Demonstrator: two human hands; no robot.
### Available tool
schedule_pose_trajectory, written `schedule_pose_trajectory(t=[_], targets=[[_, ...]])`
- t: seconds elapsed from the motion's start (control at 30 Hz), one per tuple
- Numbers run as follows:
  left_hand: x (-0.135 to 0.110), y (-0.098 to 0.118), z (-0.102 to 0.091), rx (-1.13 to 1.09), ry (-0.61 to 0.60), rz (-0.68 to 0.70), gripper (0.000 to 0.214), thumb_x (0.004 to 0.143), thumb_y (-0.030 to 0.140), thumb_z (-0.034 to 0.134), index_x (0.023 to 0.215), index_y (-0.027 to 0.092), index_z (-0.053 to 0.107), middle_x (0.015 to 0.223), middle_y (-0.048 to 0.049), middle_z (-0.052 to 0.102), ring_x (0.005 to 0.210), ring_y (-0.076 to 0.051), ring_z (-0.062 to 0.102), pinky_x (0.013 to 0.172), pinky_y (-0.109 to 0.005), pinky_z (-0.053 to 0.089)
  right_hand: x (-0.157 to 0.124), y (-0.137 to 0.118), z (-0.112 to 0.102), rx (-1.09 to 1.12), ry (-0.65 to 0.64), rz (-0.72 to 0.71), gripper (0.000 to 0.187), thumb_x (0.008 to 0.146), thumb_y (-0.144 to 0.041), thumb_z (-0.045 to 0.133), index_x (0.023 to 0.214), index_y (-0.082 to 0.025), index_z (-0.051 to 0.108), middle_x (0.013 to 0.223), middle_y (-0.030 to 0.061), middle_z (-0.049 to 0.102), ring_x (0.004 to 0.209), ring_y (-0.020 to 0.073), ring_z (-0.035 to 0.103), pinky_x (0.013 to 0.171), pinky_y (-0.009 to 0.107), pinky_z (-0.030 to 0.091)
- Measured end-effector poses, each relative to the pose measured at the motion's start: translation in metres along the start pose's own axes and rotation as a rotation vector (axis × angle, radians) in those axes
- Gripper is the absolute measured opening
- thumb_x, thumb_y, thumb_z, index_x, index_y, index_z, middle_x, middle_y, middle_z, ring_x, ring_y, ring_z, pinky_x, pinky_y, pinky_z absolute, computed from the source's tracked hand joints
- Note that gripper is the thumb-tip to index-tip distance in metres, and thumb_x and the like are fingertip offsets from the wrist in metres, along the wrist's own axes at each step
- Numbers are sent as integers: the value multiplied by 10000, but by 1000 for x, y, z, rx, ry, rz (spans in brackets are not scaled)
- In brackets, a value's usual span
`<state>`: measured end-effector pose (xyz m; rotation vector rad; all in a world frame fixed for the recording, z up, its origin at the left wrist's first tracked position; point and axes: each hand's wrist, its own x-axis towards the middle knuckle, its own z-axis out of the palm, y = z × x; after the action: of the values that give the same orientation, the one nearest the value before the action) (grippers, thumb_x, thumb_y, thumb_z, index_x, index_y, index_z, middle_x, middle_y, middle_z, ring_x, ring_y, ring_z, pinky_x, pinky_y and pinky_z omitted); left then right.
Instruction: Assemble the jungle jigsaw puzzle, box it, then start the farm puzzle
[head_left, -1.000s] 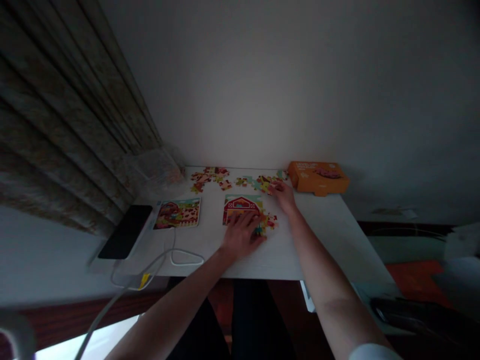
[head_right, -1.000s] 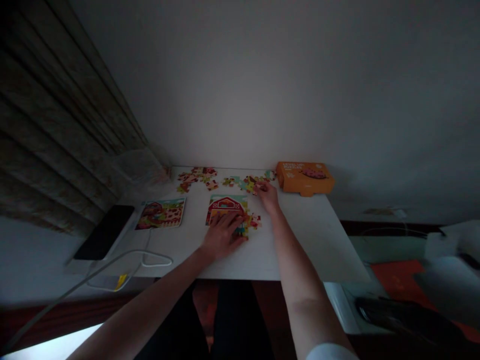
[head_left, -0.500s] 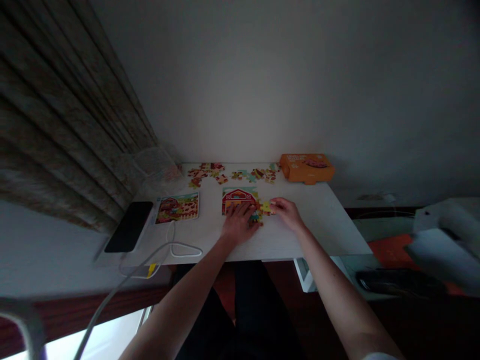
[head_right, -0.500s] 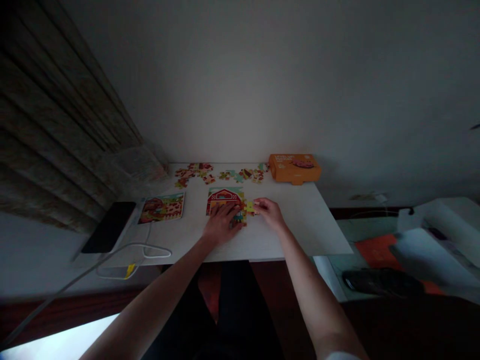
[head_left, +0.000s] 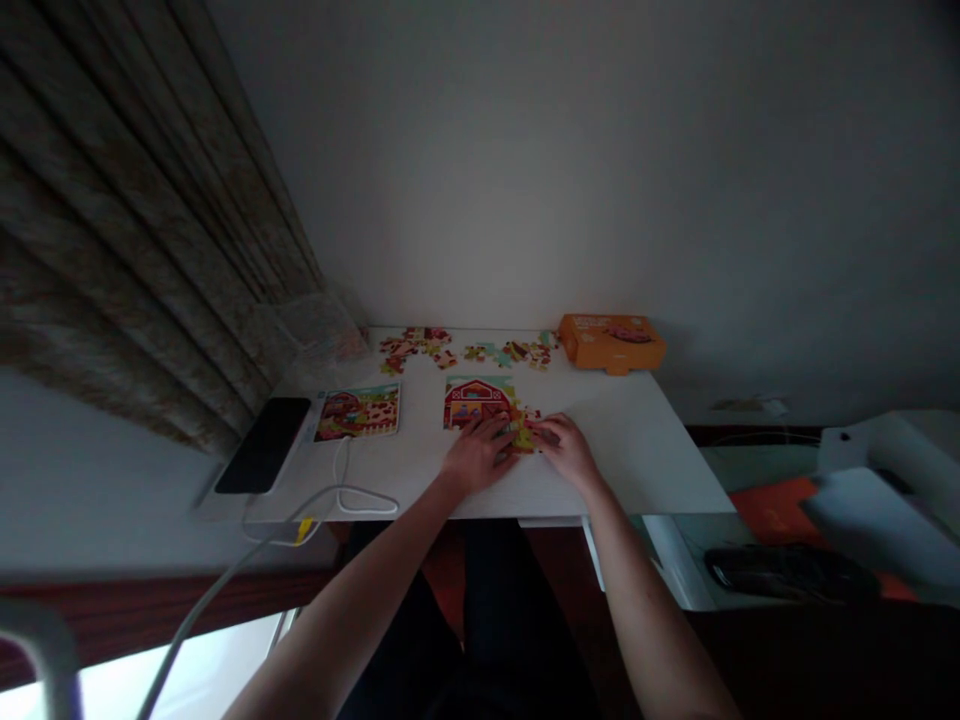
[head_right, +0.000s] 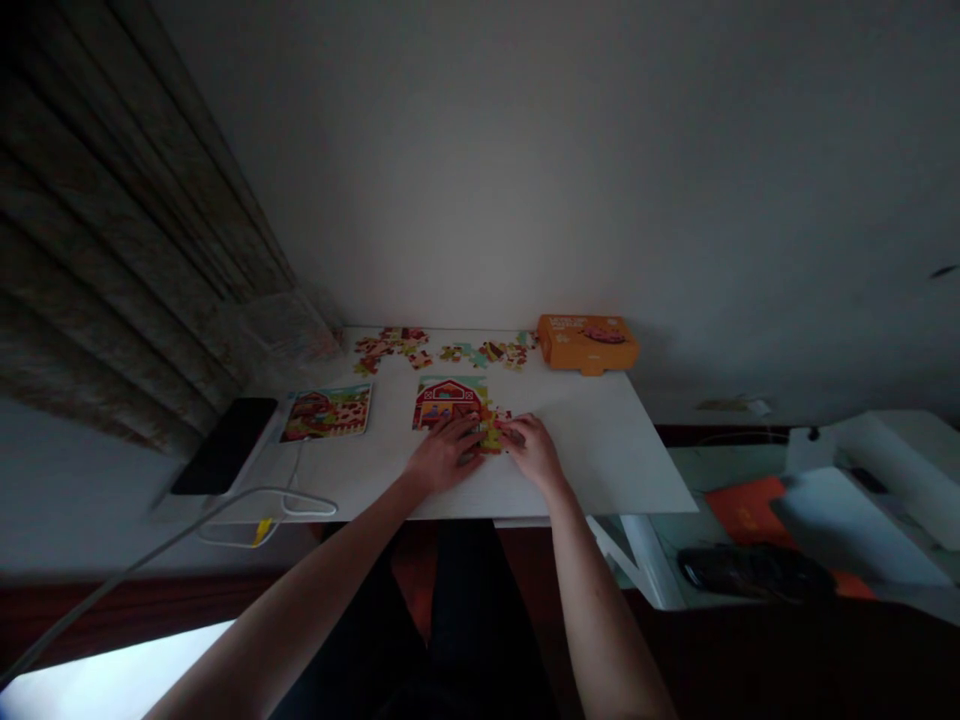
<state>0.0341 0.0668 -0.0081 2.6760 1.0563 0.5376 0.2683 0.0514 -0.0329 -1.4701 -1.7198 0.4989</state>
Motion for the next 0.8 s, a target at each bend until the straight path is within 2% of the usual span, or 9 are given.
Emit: schedule_pose_trajectory(t=[0.5, 0.7, 0.8], targets=[[2, -1, 1, 57, 1, 3, 365, 1015, 460, 569, 1279, 244, 699, 1510, -110, 587, 1381, -285, 555, 1200, -516, 382, -8, -2, 1, -158, 23, -37, 121, 928, -305, 663, 913, -231, 757, 905, 76, 704, 923, 248, 635, 871, 390, 522], [1, -1, 1, 41, -27, 78, 331, 1050, 413, 511, 1324, 334, 679, 1456, -46, 636, 1420, -266, 518, 1206, -543, 352, -10, 1, 3, -162, 46, -48, 131, 938, -326, 668, 943, -234, 761, 944, 88, 719, 939, 263, 635, 871, 408, 527], [0, -2, 0, 25, -13, 107, 325, 1063, 390, 485, 1311, 339, 688, 1419, -34, 664, 1392, -250, 543, 1214, -541, 329, -10, 3, 4, -162, 51, -65, 159, 953, -349, 661, 968, -233, 769, 954, 93, 724, 949, 270, 636, 878, 419, 529]])
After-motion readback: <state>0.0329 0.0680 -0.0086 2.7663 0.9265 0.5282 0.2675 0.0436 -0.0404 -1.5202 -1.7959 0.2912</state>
